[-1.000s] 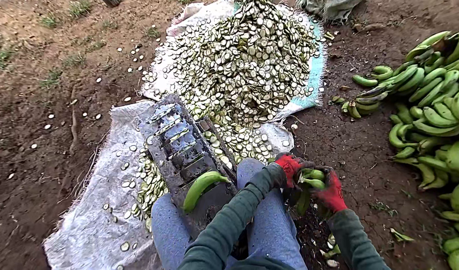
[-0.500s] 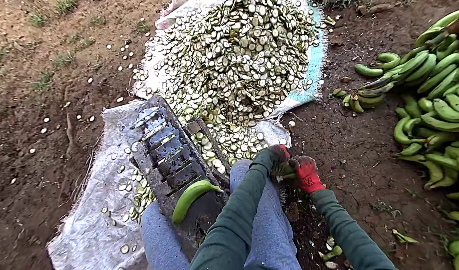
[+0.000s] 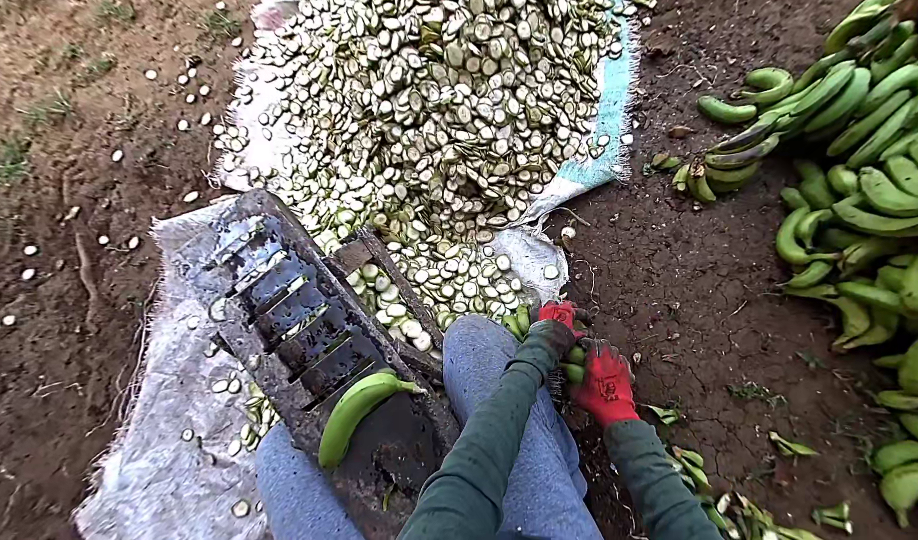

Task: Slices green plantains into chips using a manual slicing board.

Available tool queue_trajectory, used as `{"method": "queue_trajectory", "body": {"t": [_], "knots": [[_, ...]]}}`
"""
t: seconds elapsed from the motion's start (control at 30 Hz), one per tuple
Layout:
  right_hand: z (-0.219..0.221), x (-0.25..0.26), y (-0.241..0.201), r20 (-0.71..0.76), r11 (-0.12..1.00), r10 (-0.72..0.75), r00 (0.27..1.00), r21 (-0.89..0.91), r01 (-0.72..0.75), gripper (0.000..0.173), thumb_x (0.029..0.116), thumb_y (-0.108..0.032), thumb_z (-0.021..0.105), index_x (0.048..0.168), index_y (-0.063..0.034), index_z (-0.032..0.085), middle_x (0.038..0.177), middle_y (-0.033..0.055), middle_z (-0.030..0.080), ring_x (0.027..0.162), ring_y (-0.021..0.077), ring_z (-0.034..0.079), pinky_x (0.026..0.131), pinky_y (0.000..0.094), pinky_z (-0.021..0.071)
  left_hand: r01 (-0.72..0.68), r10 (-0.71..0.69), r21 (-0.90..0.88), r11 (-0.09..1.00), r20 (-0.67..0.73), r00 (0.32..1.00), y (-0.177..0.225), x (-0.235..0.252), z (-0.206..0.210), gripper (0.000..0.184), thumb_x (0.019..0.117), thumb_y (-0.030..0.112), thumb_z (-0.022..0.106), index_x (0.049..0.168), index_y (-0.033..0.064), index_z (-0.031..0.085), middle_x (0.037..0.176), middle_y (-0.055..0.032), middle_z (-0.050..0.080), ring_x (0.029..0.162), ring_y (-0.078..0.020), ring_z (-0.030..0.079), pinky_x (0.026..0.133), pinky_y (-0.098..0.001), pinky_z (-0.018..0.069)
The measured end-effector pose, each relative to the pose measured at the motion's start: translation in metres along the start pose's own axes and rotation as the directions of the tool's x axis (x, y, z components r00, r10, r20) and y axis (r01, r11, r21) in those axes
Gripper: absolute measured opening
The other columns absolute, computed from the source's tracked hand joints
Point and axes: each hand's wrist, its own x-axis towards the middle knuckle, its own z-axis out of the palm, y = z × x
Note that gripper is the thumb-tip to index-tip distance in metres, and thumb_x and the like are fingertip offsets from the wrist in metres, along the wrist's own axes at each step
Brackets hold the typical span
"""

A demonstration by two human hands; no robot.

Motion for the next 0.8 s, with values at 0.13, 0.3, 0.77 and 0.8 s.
{"method": "queue_trajectory", "body": {"t": [0.13, 0.3, 0.77, 0.8], "knots": [[0.016, 0.005, 0.013, -0.045, 0.984, 0.026, 0.999, 0.176, -0.018, 0.101, 0.0676, -0.030, 0.088, 0.151, 0.0017, 0.041, 0.149, 0.0274, 0.048, 0.138, 0.0417, 0.049, 0.114, 0.0559, 0.0403, -0.404, 0.331, -0.188, 0.895, -0.326, 0.886, -0.043, 0.031, 0.028, 0.042, 0.1051, 0.041, 0.051, 0.142, 0.0219, 0.060, 0.145, -0.0079, 0.059, 0.141, -0.0263, 0.048, 0.123, -0.0533, 0.0225], [0.039, 0.012, 0.057, -0.064, 0.680, 0.265, 0.962, 0.720, -0.139, 0.097, 0.0743, -0.006, 0.086, 0.155, 0.0040, 0.032, 0.147, 0.0315, 0.049, 0.136, 0.0406, 0.050, 0.113, 0.0530, 0.0416, -0.194, 0.103, -0.143, 0.971, -0.480, 0.871, -0.058, -0.030, 0.040, 0.107, 0.0758, 0.051, 0.081, 0.163, 0.0244, 0.025, 0.169, -0.0171, 0.015, 0.156, -0.0404, 0.012, 0.122, -0.0621, 0.0156], [0.068, 0.009, 0.058, 0.065, 0.201, 0.388, 0.919, 0.968, -0.153, 0.071, 0.0904, -0.010, 0.069, 0.151, 0.0018, 0.035, 0.130, 0.0257, 0.059, 0.110, 0.0290, 0.063, 0.093, 0.0454, 0.0542, -0.163, 0.156, -0.015, 0.986, -0.225, 0.962, 0.018, 0.086, 0.074, 0.080, 0.1018, 0.005, 0.049, 0.164, 0.0354, 0.011, 0.171, -0.0153, 0.010, 0.152, -0.0556, 0.005, 0.114, -0.0792, 0.0071], [0.067, 0.007, 0.061, 0.098, 0.236, 0.379, 0.920, 0.951, -0.198, 0.072, 0.0889, -0.010, 0.070, 0.151, 0.0018, 0.035, 0.130, 0.0259, 0.059, 0.109, 0.0295, 0.063, 0.093, 0.0456, 0.0538, -0.149, 0.133, -0.057, 0.987, -0.223, 0.966, 0.016, 0.090, 0.081, 0.079, 0.1028, 0.005, 0.047, 0.164, 0.0379, 0.009, 0.171, -0.0143, 0.007, 0.153, -0.0545, 0.003, 0.115, -0.0786, 0.0073]]}}
